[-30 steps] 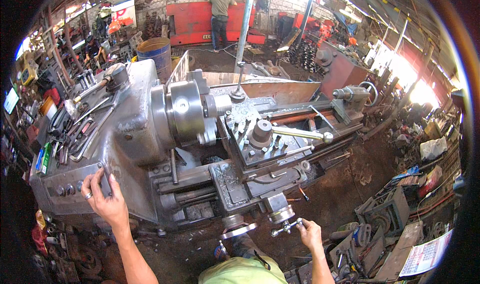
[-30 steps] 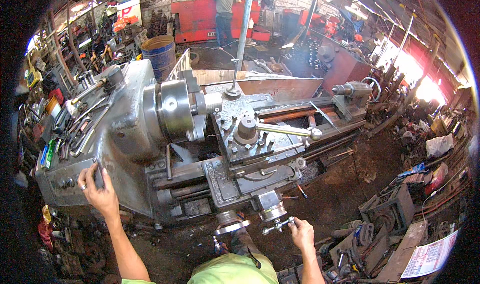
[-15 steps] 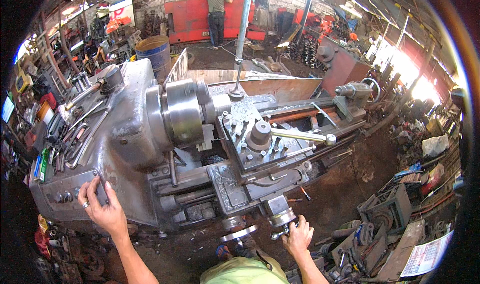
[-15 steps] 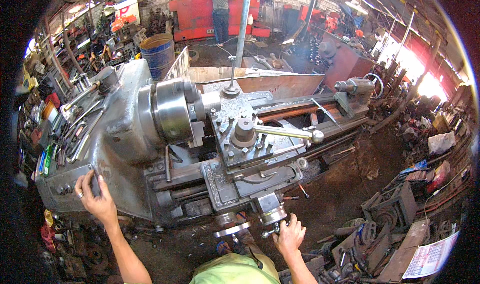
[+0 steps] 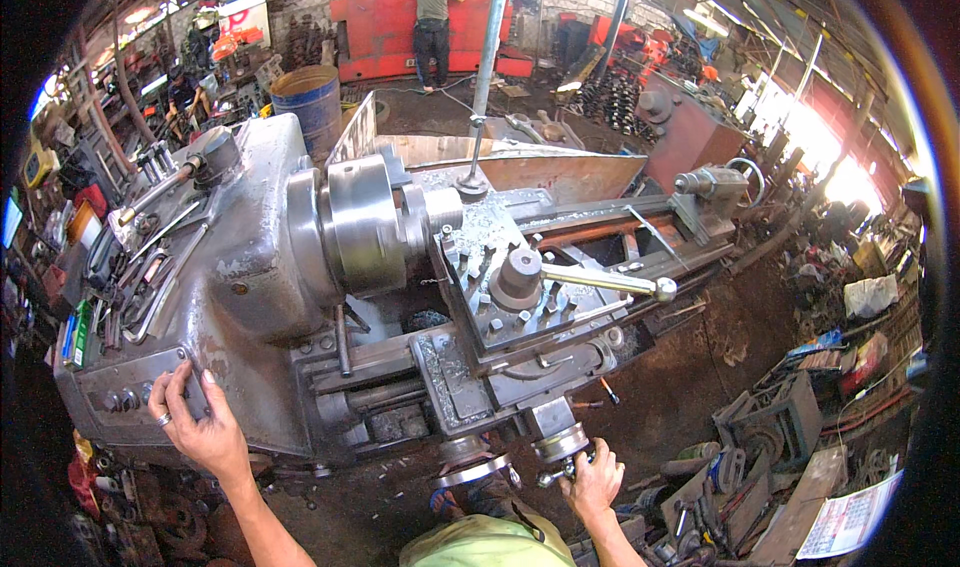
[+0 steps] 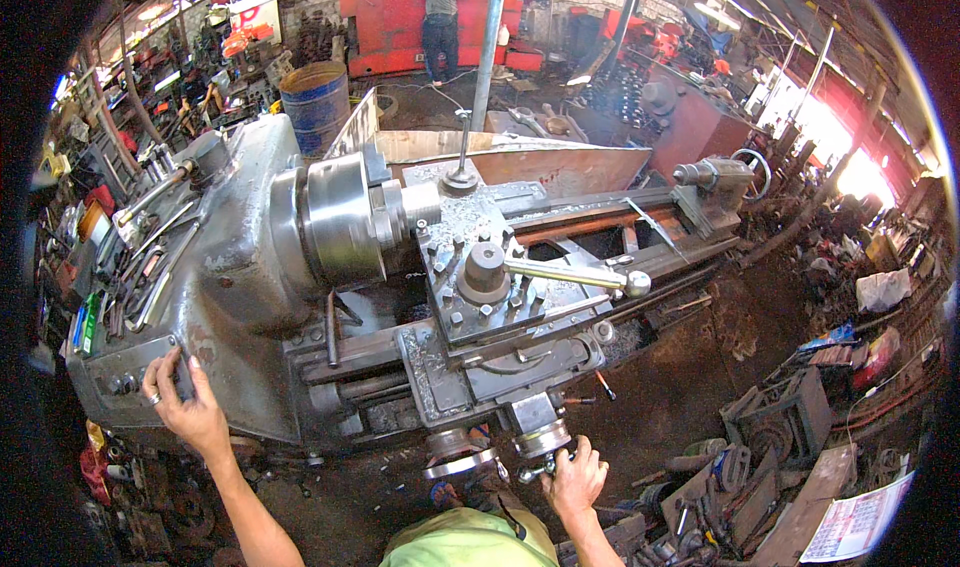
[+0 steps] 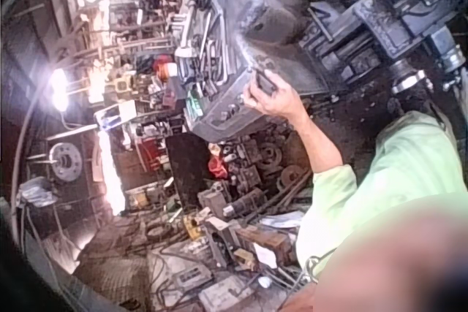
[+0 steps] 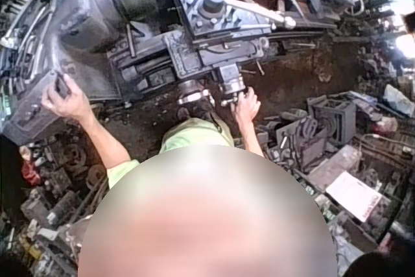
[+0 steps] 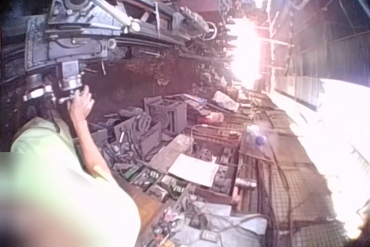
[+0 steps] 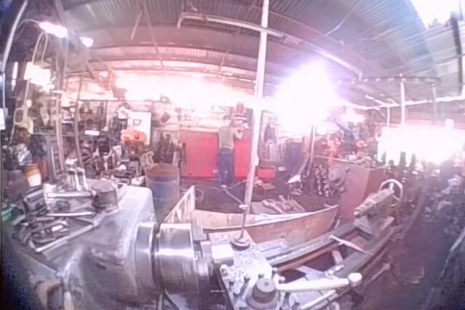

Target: The person operates a metal lathe in a workshop, repeatedly turning control knobs and levers to adjust the machine while a cylindrical metal workpiece rotates. The person occasionally wipes the workpiece with a cloth and continues adjusting the machine controls throughout the clip.

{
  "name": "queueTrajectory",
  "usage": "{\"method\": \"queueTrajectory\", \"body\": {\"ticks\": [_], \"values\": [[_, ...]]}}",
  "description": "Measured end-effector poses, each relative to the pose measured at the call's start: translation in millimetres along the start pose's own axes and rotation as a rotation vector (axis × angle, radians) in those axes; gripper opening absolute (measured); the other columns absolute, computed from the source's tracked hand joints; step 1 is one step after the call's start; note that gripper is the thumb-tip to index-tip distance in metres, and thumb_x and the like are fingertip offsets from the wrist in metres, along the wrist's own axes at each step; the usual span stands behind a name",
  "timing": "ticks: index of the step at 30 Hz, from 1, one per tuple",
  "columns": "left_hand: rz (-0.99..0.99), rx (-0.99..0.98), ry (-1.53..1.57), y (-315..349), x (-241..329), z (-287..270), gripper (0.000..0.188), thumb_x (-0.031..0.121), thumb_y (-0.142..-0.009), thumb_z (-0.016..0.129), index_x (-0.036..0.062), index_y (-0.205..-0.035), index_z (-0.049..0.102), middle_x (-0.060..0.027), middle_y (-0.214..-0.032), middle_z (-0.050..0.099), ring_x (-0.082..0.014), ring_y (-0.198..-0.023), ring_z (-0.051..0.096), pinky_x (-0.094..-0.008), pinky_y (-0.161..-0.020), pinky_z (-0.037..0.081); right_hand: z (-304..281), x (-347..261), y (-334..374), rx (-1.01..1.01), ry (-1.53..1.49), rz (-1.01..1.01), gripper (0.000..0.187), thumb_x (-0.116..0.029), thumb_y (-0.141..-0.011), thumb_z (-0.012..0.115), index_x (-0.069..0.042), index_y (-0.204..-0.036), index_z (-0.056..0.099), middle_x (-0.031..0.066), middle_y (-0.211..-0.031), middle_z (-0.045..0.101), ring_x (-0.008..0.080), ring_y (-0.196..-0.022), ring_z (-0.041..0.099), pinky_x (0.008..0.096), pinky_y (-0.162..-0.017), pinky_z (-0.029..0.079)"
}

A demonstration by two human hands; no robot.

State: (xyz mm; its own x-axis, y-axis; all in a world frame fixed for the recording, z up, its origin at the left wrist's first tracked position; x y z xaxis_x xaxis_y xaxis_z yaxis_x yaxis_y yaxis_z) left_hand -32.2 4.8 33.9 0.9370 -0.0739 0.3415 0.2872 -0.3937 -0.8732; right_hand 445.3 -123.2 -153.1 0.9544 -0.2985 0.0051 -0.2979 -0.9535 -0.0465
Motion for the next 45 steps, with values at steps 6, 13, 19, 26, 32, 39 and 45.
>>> {"method": "queueTrajectory", "body": {"ticks": [6,13,19,26,32,39,45], "values": [[0.001,0.007,-0.032,0.3,2.2,-0.6,0.024,0.004,-0.087,0.07,-0.0006,-0.109,0.066,-0.0149,-0.109,0.058,-0.0297,-0.11,0.056,-0.0437,-0.096,0.045,-1.7,-1.6,0.0,0.03,0.025,-0.025,0.048,-0.033,-0.056,0.087,-0.007,-0.092,0.068,0.0199,-0.133,0.05,0.0352,-0.109,0.053,0.0512,-0.084,0.045],[-0.023,-0.001,-0.042,0.7,2.6,-0.6,0.024,0.005,-0.086,0.07,0.0008,-0.11,0.066,-0.0146,-0.11,0.059,-0.0301,-0.11,0.056,-0.044,-0.097,0.044,-1.1,-1.1,0.4,0.017,0.021,-0.018,0.048,-0.033,-0.057,0.087,-0.007,-0.092,0.068,0.0198,-0.133,0.05,0.0351,-0.109,0.053,0.0517,-0.085,0.045],[-0.022,0.002,-0.037,1.3,3.5,-0.9,0.024,0.004,-0.086,0.07,0.0011,-0.11,0.066,-0.0145,-0.11,0.059,-0.0302,-0.111,0.055,-0.0441,-0.097,0.044,0.0,-1.3,0.9,0.016,0.021,-0.018,0.048,-0.032,-0.057,0.086,-0.006,-0.093,0.067,0.0193,-0.132,0.05,0.035,-0.108,0.054,0.0525,-0.085,0.045],[-0.009,0.002,-0.044,0.9,6.7,-1.2,0.024,0.003,-0.086,0.07,-0.0005,-0.109,0.066,-0.0146,-0.11,0.059,-0.0307,-0.112,0.055,-0.0448,-0.098,0.045,14.3,13.7,-0.7,-0.063,-0.223,-0.024,0.054,-0.03,-0.059,0.084,-0.006,-0.105,0.066,0.0201,-0.132,0.049,0.0375,-0.112,0.055,0.0523,-0.09,0.045],[0.018,-0.017,-0.082,-1.2,10.0,-2.5,0.024,0.003,-0.086,0.069,-0.0011,-0.109,0.065,-0.0156,-0.111,0.058,-0.0311,-0.112,0.055,-0.0444,-0.097,0.046,64.8,34.2,-2.8,-0.319,-1.177,0.003,0.047,-0.021,-0.078,0.075,-0.004,-0.119,0.062,0.0102,-0.113,0.063,0.021,-0.095,0.062,0.0352,-0.083,0.05],[-0.007,-0.023,-0.005,0.6,10.3,-2.1,0.024,0.003,-0.087,0.069,-0.0013,-0.11,0.065,-0.0156,-0.11,0.057,-0.0312,-0.11,0.055,-0.0443,-0.094,0.046,100.7,22.0,23.6,-0.73,-2.076,0.394,0.073,-0.054,-0.086,0.067,-0.002,-0.134,0.049,0.0176,-0.116,0.065,0.0349,-0.101,0.066,0.0446,-0.086,0.053],[0.019,-0.031,-0.042,-1.0,11.2,-5.0,0.026,0.003,-0.087,0.068,0.0015,-0.112,0.065,-0.0155,-0.114,0.058,-0.0307,-0.11,0.055,-0.0437,-0.095,0.046,56.1,1.2,42.5,-0.922,-2.247,0.761,0.065,-0.056,-0.093,0.055,0.002,-0.122,0.055,0.0247,-0.107,0.068,0.0375,-0.089,0.068,0.0465,-0.079,0.054]]}}
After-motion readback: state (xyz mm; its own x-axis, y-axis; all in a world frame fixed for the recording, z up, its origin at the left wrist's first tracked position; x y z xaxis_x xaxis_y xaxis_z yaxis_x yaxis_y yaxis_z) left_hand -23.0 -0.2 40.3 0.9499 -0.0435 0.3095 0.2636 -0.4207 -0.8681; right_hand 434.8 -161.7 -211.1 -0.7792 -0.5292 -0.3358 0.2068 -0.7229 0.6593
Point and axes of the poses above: each hand's wrist, its own y-axis away from the middle knuckle, its own z-axis out of the palm, x = y × z, the point moved 4 cm from there along -y, towards the middle knuckle
